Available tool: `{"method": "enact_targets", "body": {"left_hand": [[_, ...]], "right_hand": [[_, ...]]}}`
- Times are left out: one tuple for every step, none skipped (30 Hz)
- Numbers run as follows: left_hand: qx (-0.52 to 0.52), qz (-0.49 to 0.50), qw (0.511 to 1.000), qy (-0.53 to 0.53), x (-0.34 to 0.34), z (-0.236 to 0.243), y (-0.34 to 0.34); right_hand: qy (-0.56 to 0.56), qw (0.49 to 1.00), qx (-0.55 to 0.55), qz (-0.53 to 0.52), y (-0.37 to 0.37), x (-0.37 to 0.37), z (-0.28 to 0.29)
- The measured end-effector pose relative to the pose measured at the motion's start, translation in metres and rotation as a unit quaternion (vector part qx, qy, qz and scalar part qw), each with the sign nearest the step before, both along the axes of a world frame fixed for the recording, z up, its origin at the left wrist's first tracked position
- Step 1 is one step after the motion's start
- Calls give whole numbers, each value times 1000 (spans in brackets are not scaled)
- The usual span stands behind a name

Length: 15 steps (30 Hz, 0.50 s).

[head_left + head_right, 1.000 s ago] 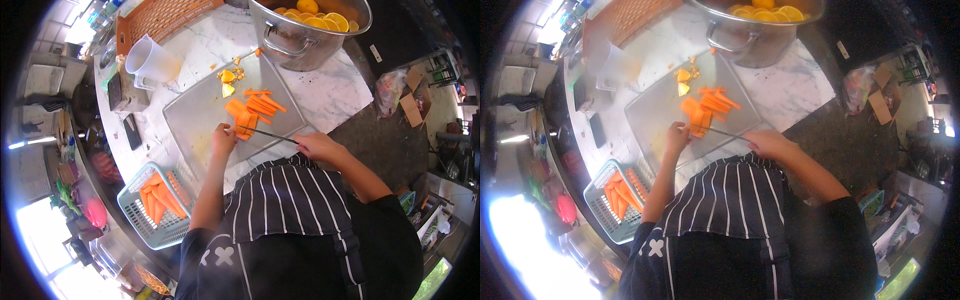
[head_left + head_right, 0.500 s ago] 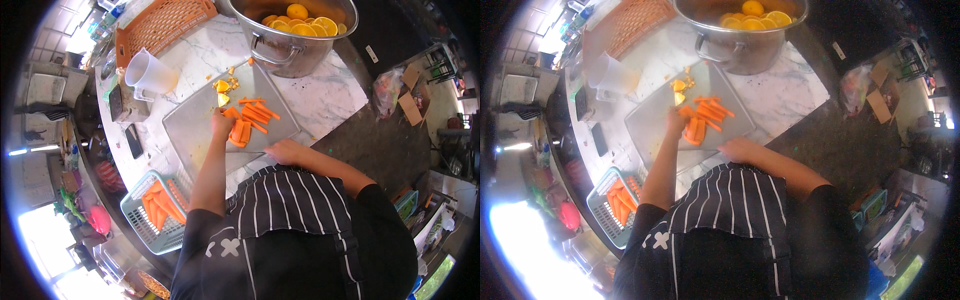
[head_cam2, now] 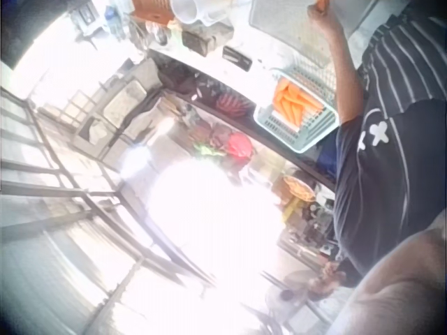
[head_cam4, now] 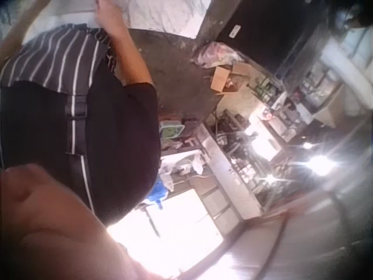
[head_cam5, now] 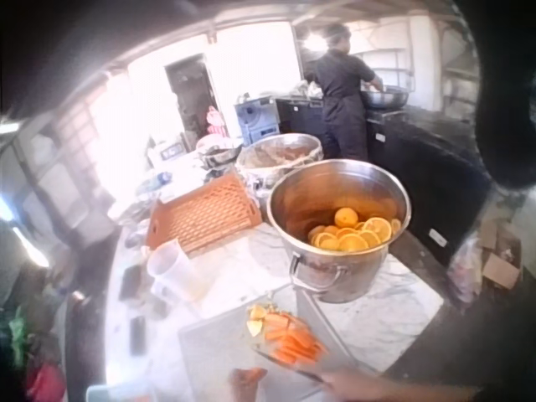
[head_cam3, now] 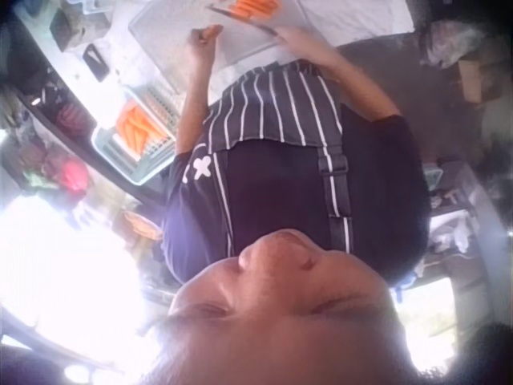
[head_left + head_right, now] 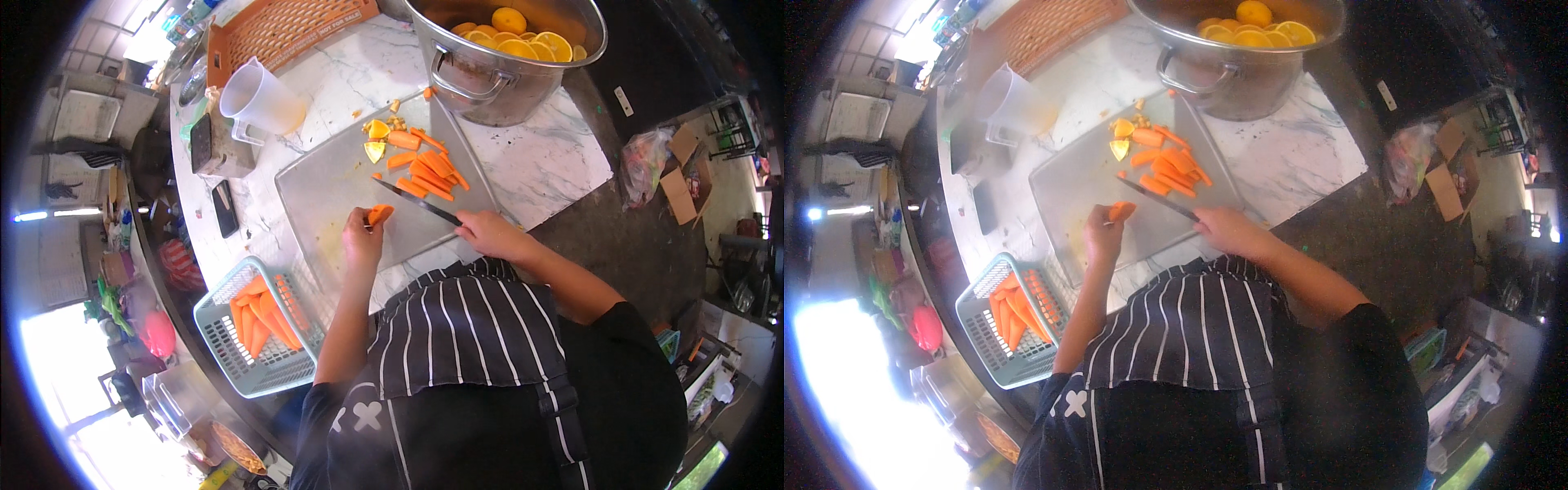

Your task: The person uses a knife to chop carrots on a metal tray in a commercial kitchen. The person repeatedly slices the carrots into small pieces and gathers them on the tray.

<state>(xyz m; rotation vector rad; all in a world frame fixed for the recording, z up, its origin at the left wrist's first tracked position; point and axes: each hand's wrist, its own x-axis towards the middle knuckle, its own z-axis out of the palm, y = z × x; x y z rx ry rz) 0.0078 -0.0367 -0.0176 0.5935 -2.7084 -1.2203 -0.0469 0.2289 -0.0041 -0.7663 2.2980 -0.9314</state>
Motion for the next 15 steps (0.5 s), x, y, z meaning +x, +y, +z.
{"method": "enact_targets", "body": {"left_hand": [[-4,-2,1000,4,3,-7,2],[-8,-5,1000,9,4,-9,5],[-12,-9,1000,14,5,-11,8],[-18,-6,1000,5,6,-12,11],[-26,-3,1000,-5,6,-2,16],[-34,-1,999,-14,6,3,18],[-36,-18,999,-17,6,2,18],[-37,-34,999,-20,7,0,17],[-38,-50,998,-23,8,-2,17],[-42,-63,997,-15,9,-4,16],[-45,-76,996,-7,11,-9,16],[-48,-89,995,1,13,-15,15],[-72,-103,992,17,16,-23,14],[-96,-119,988,33,18,-26,13],[-121,-134,982,49,20,-30,12]], "right_hand": [[16,1000,-6,7,-5,4,2],[33,999,-11,11,-10,7,3],[50,998,-17,16,-12,9,4],[46,999,-23,10,-12,11,4],[41,999,-31,3,-14,13,3],[36,999,-39,-4,-15,15,3],[28,999,-43,-11,-15,16,1],[20,999,-45,-16,-14,17,0],[13,999,-48,-22,-13,18,-1],[12,999,-44,-26,-12,20,-2],[11,999,-40,-29,-10,21,-3],[11,999,-36,-32,-9,22,-3],[10,999,-37,-33,-6,24,-4],[9,999,-38,-35,-3,26,-5],[9,998,-40,-37,0,27,-6]]}}
